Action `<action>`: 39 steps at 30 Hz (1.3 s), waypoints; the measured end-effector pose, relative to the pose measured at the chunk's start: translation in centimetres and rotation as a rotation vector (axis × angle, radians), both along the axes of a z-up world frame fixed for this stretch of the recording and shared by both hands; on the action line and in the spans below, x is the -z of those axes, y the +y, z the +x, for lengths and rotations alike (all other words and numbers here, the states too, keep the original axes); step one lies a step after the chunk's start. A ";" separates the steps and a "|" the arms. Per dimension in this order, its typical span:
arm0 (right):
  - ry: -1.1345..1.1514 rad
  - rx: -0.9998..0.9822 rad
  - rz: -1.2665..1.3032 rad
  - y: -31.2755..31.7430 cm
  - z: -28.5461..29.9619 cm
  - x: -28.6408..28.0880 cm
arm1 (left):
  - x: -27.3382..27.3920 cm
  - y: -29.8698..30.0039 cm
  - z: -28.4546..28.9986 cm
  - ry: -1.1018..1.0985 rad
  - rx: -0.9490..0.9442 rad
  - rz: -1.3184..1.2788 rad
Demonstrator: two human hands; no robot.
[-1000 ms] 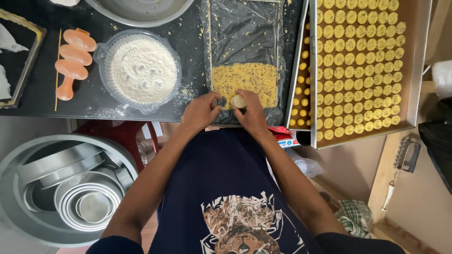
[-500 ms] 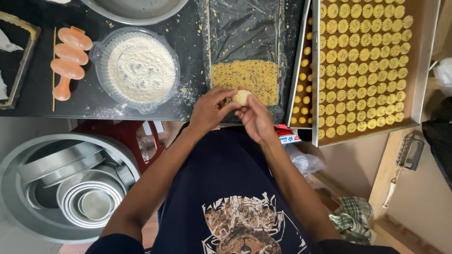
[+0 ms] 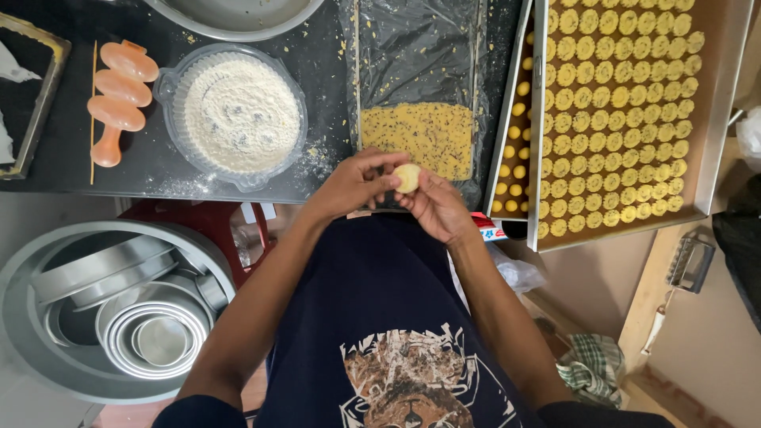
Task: Shaping cookie dough using a mold and placing the formed cookies onto a baking tray.
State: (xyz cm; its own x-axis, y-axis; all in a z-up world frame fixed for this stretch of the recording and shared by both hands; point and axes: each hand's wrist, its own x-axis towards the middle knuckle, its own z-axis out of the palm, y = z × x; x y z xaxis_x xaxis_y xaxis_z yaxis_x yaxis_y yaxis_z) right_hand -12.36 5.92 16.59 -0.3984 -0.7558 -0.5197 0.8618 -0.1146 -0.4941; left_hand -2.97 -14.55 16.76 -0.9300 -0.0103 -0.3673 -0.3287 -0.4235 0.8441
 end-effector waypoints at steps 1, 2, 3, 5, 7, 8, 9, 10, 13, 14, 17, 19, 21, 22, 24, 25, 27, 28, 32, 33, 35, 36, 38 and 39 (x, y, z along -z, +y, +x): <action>0.000 -0.002 0.000 -0.1 0.0 -0.1 | 0.4 -0.1 -0.1 0.000 -0.002 0.000; -0.005 -0.038 -0.010 -0.2 -0.1 -0.2 | 0.7 -0.3 -0.1 0.019 0.055 -0.054; -0.011 -0.075 -0.019 -0.3 0.0 -0.3 | 1.1 -0.3 0.0 0.036 0.111 -0.108; -0.024 -0.086 -0.007 -0.2 -0.3 -0.3 | 1.6 -0.2 -0.1 0.046 0.118 -0.100; -0.036 -0.097 0.004 -0.3 -0.8 0.1 | 1.6 -0.2 -0.1 0.057 0.126 -0.093; 0.004 -0.071 0.055 -0.3 -1.1 0.5 | 1.4 -0.2 -0.2 0.095 0.072 -0.149; 0.044 -0.042 0.110 0.0 -1.2 0.8 | 1.2 0.1 -0.2 0.132 0.020 -0.200; 0.042 -0.041 0.114 0.1 -1.6 1.2 | 1.0 -0.1 -0.3 0.131 0.021 -0.196; 0.580 -0.078 0.445 0.2 -2.3 2.3 | 1.4 -0.8 -0.3 -0.096 -0.142 -0.228; 0.764 -0.112 0.462 0.4 -2.2 2.4 | 2.3 -1.0 0.0 -0.105 -0.213 -0.277; 1.150 -0.242 0.563 -0.6 -1.6 0.6 | 3.3 -1.5 0.7 -0.142 -0.283 -0.376; 1.347 -0.341 0.647 -1.4 -0.9 -0.3 | 3.9 -1.6 1.3 -0.176 -0.281 -0.429; 1.349 -0.351 0.584 -1.7 -0.4 -0.3 | 5.0 -1.4 1.8 -0.051 -0.297 -0.625; 1.349 -0.352 0.584 -1.9 -0.4 -0.2 | 4.9 -1.3 1.9 -0.051 -0.299 -0.625; 1.650 -0.399 0.549 -2.2 -0.3 0.0 | 4.8 -1.1 2.1 -0.120 -0.239 -0.645; 1.649 -0.400 0.548 -2.3 -0.2 0.0 | 5.0 -0.9 2.2 -0.121 -0.240 -0.645; 1.585 -0.424 0.556 -2.5 -0.1 0.0 | 5.4 -0.6 2.5 -0.126 -0.249 -0.617; 1.585 -0.425 0.555 -2.7 -0.1 -0.3 | 5.3 -0.6 2.5 -0.126 -0.250 -0.616; 1.556 -0.501 0.597 -3.1 0.0 -1.2 | 4.7 -0.5 2.7 -0.136 -0.228 -0.623; 1.501 -0.535 0.623 -3.1 0.0 -1.2 | 4.5 -0.6 2.7 -0.140 -0.226 -0.634; 1.536 -0.552 0.605 -3.0 -0.1 -1.3 | 4.7 -0.5 2.7 -0.145 -0.217 -0.651; 1.570 -0.569 0.587 -2.8 -0.2 -1.4 | 4.8 -0.5 2.8 -0.150 -0.208 -0.668; 1.571 -0.571 0.582 -2.8 -0.5 -1.6 | 5.3 -0.2 2.8 -0.118 -0.209 -0.703; 1.571 -0.572 0.575 -2.8 -0.6 -1.7 | 5.5 -0.1 2.8 -0.087 -0.210 -0.738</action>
State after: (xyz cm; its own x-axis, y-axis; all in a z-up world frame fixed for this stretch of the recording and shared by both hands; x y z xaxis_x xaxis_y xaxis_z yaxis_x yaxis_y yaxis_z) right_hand -12.93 3.08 18.27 -0.5116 -0.8428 -0.1672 -0.5561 0.4732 -0.6833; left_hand -0.14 -14.66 11.29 -0.8496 -0.4539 -0.2687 -0.3821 0.1784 0.9068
